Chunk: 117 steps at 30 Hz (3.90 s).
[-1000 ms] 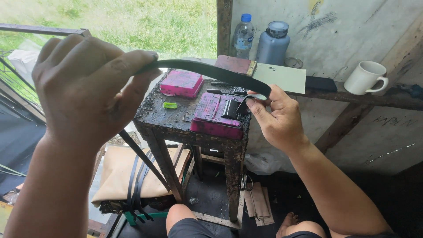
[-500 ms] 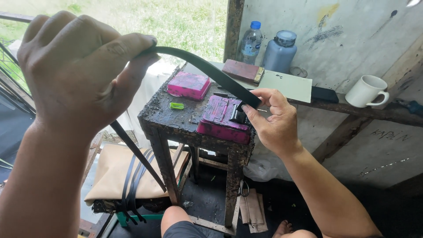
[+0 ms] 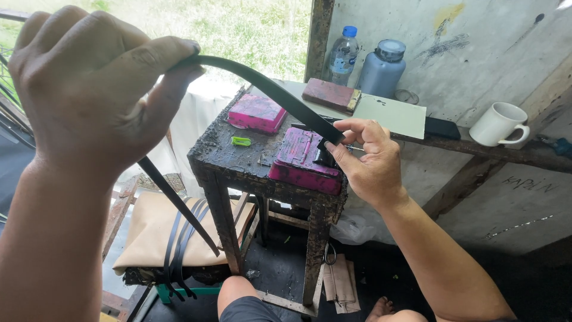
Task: Applying edge dye to leather straps using a small applicator machine and hanging them on a line with clips to dry.
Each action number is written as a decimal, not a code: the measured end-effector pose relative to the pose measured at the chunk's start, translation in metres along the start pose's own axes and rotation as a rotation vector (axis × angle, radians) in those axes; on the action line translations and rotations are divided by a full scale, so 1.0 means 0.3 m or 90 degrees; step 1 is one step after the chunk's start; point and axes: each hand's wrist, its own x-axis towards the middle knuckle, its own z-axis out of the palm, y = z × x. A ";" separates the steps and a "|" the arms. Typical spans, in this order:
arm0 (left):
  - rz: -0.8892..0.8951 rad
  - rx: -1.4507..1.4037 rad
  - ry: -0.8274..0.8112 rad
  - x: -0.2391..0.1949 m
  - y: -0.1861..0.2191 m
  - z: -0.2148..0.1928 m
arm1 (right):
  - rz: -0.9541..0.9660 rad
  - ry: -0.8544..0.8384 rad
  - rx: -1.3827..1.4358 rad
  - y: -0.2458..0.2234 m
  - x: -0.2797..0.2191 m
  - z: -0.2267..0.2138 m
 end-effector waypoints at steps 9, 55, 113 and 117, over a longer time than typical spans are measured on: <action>-0.039 -0.047 -0.048 -0.106 -0.110 0.036 | 0.057 -0.104 -0.062 -0.001 0.049 -0.044; -0.326 -0.596 -0.475 -0.017 0.249 0.298 | -0.166 -0.332 -0.101 -0.028 0.192 -0.051; -0.287 -0.625 -0.461 0.052 0.352 0.408 | -0.206 -0.192 -0.135 0.135 -0.045 -0.469; -0.312 -0.630 -0.494 0.057 0.352 0.399 | -0.167 -0.173 -0.162 0.160 -0.088 -0.528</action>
